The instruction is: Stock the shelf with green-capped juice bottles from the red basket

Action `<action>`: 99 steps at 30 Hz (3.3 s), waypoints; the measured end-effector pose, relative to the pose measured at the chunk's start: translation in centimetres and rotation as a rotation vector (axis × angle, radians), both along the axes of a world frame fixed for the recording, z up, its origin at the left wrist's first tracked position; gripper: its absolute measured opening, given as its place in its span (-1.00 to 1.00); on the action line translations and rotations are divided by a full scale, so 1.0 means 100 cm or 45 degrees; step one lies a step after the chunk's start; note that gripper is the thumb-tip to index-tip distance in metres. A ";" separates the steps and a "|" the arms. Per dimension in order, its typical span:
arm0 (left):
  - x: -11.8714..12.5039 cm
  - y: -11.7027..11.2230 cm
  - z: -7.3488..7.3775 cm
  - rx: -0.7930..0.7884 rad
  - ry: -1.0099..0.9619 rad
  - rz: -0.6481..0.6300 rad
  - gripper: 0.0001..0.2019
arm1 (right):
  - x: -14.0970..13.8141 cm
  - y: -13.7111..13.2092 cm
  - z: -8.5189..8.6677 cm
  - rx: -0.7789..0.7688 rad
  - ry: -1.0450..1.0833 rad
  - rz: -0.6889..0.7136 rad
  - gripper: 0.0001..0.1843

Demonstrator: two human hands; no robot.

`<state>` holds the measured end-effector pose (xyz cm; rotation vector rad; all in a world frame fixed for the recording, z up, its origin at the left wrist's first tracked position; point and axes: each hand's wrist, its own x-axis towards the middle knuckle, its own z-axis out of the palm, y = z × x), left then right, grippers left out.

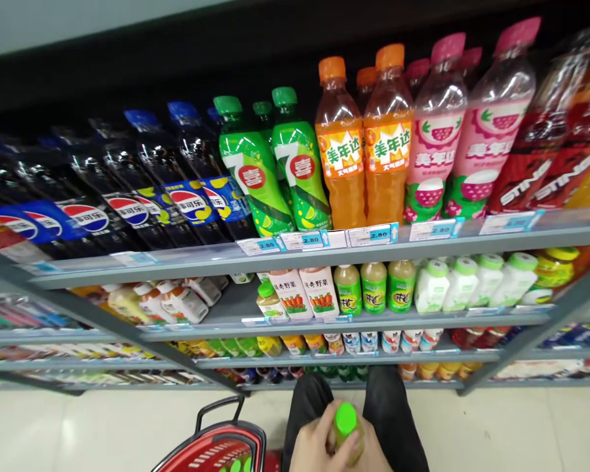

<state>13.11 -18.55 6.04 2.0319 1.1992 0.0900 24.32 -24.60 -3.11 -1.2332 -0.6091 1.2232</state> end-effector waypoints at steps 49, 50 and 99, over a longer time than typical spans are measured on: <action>-0.003 -0.022 0.010 0.756 -0.903 -0.070 -0.51 | 0.023 0.004 0.068 -0.094 0.785 -0.007 -0.15; -0.003 -0.022 0.010 0.789 -0.890 -0.112 -0.52 | 0.023 0.003 0.067 -0.099 0.781 0.004 -0.14; -0.014 -0.031 -0.019 -0.474 -1.049 0.718 -0.34 | 0.025 0.015 0.079 0.019 -0.017 -0.218 -0.54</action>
